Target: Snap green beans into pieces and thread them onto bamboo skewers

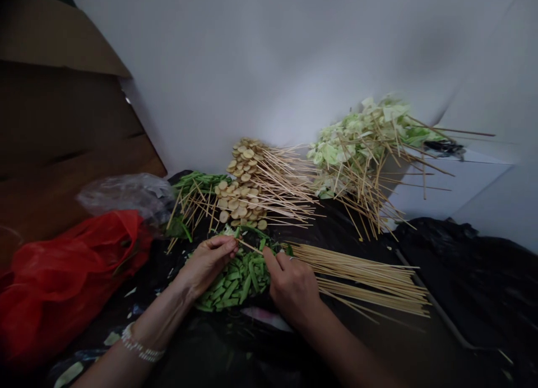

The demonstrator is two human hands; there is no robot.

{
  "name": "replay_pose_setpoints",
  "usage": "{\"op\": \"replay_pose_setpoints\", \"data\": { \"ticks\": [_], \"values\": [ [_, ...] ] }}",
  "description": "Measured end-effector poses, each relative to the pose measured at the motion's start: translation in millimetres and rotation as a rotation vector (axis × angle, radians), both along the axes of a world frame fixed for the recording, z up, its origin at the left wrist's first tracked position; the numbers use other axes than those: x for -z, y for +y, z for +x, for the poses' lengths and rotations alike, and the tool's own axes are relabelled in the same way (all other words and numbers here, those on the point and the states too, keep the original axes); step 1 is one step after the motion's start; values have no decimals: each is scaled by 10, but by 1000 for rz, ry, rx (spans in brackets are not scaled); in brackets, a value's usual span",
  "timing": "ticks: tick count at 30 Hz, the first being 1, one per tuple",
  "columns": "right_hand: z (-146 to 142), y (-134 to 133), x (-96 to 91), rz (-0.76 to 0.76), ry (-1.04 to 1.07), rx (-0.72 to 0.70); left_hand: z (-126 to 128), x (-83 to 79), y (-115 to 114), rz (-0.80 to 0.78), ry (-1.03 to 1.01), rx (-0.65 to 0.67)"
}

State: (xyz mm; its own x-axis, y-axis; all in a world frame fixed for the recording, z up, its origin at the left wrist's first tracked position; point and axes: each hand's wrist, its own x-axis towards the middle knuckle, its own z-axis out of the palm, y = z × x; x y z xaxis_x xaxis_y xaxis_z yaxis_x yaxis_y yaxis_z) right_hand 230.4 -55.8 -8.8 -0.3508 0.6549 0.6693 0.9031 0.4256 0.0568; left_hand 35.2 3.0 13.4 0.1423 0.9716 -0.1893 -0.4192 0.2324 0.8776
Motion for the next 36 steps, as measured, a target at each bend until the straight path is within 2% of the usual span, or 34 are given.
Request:
{"op": "replay_pose_setpoints", "data": {
  "ticks": [6,12,16,18,21,25,30,36],
  "values": [
    [-55,2,6,-10,13,-23,78,24,-78,69,118,52],
    [-74,11,-71,45,-10,-44,146,42,-128,324,339,100],
    [59,43,-113,12,35,18,25,3,-73,618,697,165],
    [116,61,-118,-15,63,41,-33,-10,-67,753,900,257],
    [150,76,-107,-44,77,48,-59,-26,-107,888,1085,426],
    [139,76,-74,-74,89,42,-15,-60,-195,966,1245,509],
    [130,73,-52,-103,99,28,46,-82,-272,974,1398,461],
    [110,71,-46,-87,106,18,88,0,-249,1033,1526,428]
  ]
}}
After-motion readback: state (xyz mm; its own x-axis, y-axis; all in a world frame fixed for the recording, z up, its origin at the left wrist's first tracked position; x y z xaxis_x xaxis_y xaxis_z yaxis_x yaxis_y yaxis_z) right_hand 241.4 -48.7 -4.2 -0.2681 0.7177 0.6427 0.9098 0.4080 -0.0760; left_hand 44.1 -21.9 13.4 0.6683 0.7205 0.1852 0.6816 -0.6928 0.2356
